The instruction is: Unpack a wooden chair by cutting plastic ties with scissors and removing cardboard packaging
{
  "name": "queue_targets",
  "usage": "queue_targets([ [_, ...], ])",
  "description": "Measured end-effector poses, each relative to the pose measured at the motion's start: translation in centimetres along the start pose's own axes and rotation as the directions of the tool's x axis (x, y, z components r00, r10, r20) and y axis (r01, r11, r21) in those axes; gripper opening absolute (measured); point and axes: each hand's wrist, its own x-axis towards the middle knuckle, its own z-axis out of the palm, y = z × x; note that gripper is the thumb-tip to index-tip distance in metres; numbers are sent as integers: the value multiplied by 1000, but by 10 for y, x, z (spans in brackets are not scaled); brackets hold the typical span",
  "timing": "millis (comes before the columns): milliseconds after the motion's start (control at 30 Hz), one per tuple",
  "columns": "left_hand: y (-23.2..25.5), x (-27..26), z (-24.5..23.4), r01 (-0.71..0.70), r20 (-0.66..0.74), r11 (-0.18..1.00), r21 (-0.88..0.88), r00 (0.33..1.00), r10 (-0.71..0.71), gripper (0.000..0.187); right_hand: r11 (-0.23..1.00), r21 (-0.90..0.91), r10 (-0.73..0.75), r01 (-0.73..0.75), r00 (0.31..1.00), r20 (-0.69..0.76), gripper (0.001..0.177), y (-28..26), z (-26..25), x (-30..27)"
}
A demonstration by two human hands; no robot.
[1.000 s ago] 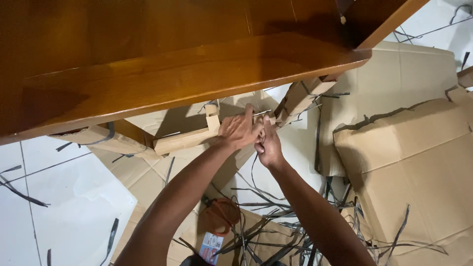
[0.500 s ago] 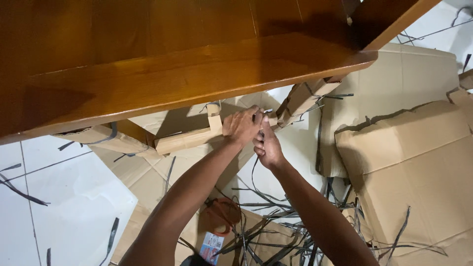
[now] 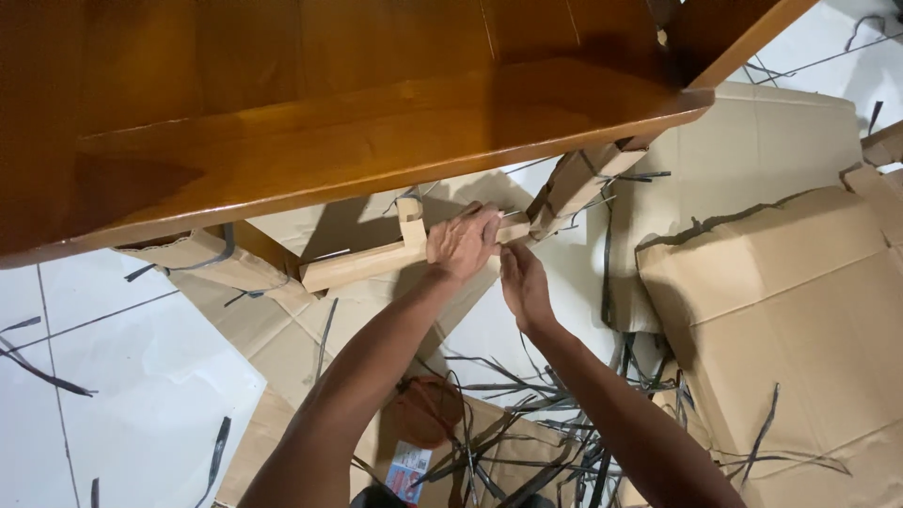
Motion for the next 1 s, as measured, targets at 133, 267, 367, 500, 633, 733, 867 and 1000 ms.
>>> queue_targets([
  [133, 1, -4, 3, -40, -19, 999, -22, 999, 39, 19, 960, -257, -110, 116, 993, 39, 26, -8, -16, 6],
  [267, 1, -2, -1, -22, -9, 999, -31, 1000, 21, 24, 942, -307, -126, 132, 991, 40, 29, -28, -17, 3],
  [367, -1, 0, 4, 38, 15, 996, -80, 999, -37, 24, 906, -348, -220, 239, 971, 94, 32, -74, -15, -2],
  [500, 3, -4, -1, -46, -99, 995, -83, 994, 38, 27, 912, -353, -205, 209, 978, 49, 28, -57, -19, 34],
  [633, -6, -2, 8, -86, -165, 988, -132, 984, 64, 26, 897, -376, -223, 233, 972, 71, 25, -64, -8, 50],
  [733, -10, -4, 13, -136, -201, 981, -136, 974, 107, 21, 877, -405, -243, 260, 966, 93, 32, -38, -8, 73],
  [867, -18, -8, 17, -224, -246, 974, -36, 946, 209, 16, 814, -562, -139, 146, 989, 57, 33, -44, 8, 75],
  [1000, -18, -11, 15, -297, -208, 955, 17, 933, 294, 12, 727, -675, -63, 122, 992, 112, 36, -44, 10, 111],
])
